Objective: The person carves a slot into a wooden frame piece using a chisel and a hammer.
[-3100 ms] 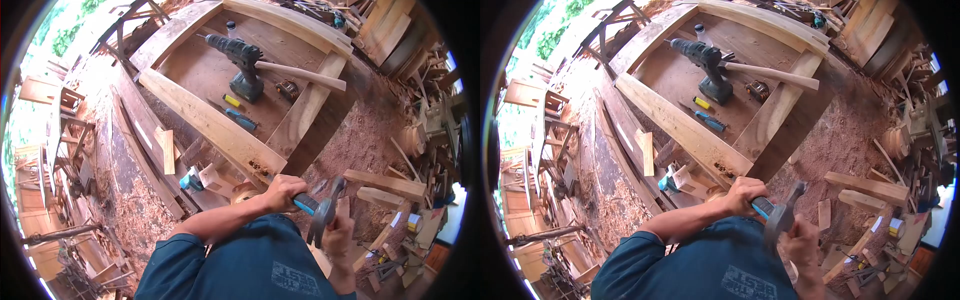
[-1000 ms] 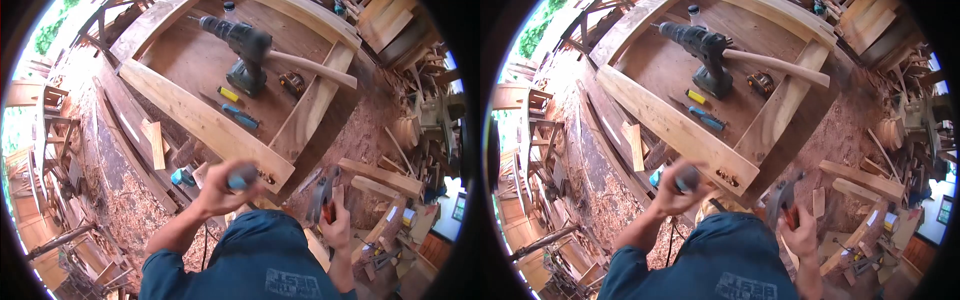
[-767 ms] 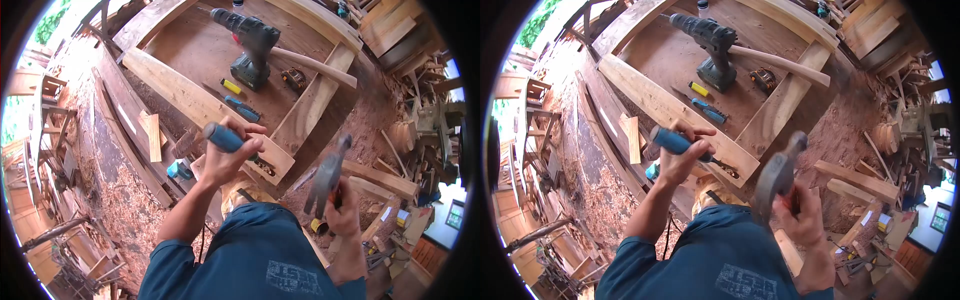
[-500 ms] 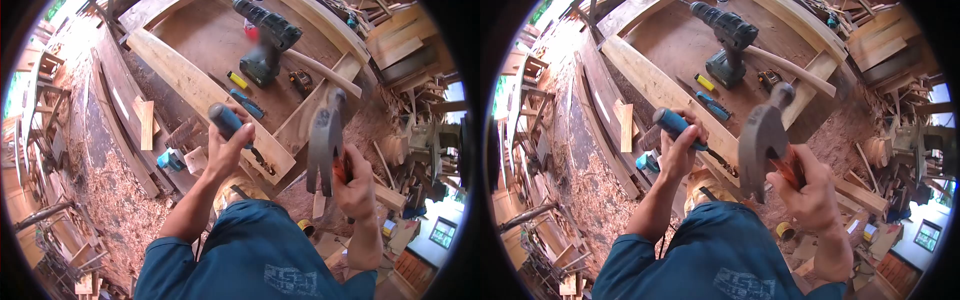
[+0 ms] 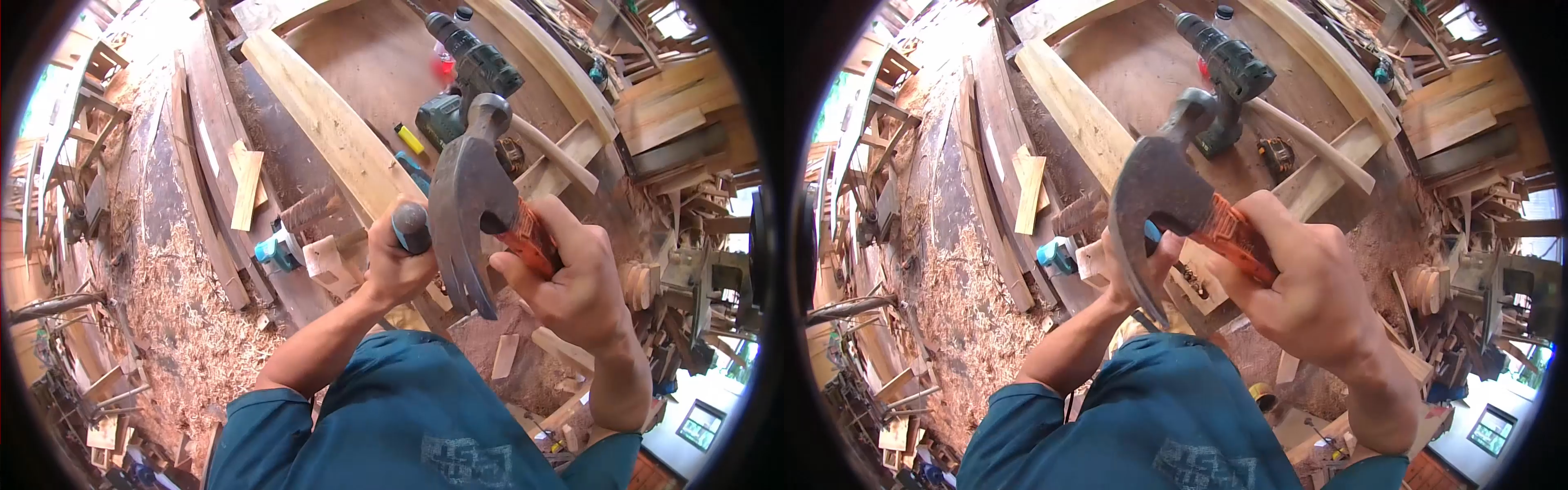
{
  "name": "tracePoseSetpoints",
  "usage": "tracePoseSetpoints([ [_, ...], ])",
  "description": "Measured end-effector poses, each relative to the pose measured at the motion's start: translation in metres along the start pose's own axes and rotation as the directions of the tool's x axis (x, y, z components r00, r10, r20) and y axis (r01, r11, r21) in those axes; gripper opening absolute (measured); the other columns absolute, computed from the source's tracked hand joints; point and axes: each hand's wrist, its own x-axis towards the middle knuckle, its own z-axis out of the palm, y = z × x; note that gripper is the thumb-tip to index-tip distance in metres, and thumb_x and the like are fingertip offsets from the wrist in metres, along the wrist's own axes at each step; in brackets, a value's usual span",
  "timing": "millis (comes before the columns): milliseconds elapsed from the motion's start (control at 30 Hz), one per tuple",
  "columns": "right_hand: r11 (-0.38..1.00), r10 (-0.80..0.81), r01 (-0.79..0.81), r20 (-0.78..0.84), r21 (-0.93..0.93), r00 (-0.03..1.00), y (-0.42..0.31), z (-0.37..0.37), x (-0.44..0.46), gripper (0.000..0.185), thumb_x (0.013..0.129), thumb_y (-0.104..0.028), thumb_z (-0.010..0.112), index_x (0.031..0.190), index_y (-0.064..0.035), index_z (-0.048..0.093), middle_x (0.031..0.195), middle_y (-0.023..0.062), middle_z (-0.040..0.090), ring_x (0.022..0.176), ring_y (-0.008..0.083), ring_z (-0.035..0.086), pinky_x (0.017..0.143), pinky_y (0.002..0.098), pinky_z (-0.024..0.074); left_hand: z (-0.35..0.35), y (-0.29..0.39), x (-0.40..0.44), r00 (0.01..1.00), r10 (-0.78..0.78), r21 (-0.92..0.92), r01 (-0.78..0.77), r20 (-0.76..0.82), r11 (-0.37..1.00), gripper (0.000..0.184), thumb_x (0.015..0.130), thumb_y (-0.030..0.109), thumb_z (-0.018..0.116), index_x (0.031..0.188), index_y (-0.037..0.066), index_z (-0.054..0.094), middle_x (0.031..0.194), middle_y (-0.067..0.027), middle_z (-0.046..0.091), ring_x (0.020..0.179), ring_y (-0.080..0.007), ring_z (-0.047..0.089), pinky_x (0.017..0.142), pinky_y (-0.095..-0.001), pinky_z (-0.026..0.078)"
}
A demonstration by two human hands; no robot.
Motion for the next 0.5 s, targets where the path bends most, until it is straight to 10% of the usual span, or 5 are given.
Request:
tracePoseSetpoints([
  [67,0.999,-0.038,0.038,-0.015,-0.001,0.999,0.001,0.001,-0.002,0.023,0.084,-0.006,0.075,0.097,-0.0003,0.058,0.064,0.0099,0.054,0.056,0.0128,0.048,0.054,0.0301,0.0429,0.003,-0.008,-0.003,1.000,-0.012,-0.016,0.012,-0.026,1.000,0.020,0.080,-0.002,0.075,0.097,0.002,0.064,0.086,-0.0010,0.065,0.077,-0.0066,0.059,0.069,-0.0230,0.049],
  [167,0.996,-0.086,0.085,-0.016,-0.036,0.996,-0.004,-0.004,0.000,0.022,0.084,-0.005,0.075,0.095,-0.0008,0.057,0.064,0.0115,0.056,0.055,0.0146,0.051,0.055,0.0311,0.0438,0.005,-0.013,-0.005,0.998,-0.069,-0.189,0.070,0.015,0.979,0.024,0.078,0.001,0.081,0.097,0.001,0.066,0.089,-0.0013,0.068,0.079,-0.0078,0.062,0.072,-0.0246,0.051],
  [400,0.946,0.034,0.057,0.273,-0.318,0.961,0.011,-0.006,0.010,0.019,0.083,-0.003,0.067,0.097,-0.0046,0.056,0.069,0.0199,0.059,0.063,0.0378,0.059,0.059,0.0433,0.0467,-0.001,-0.026,0.003,0.991,0.127,0.071,-0.129,0.041,0.989,0.019,0.080,0.002,0.079,0.096,0.001,0.068,0.085,0.0001,0.068,0.077,-0.0056,0.060,0.068,-0.0251,0.051],
  [500,0.972,0.008,0.038,0.197,-0.231,0.980,-0.003,-0.019,0.021,0.020,0.084,-0.009,0.063,0.100,-0.0076,0.051,0.072,0.0233,0.063,0.076,0.0475,0.063,0.067,0.0575,0.0481,0.002,-0.024,0.005,0.995,-0.095,-0.117,0.097,0.023,0.988,0.016,0.081,0.002,0.075,0.096,0.001,0.069,0.080,0.0000,0.066,0.073,-0.0067,0.059,0.066,-0.0253,0.050],
])
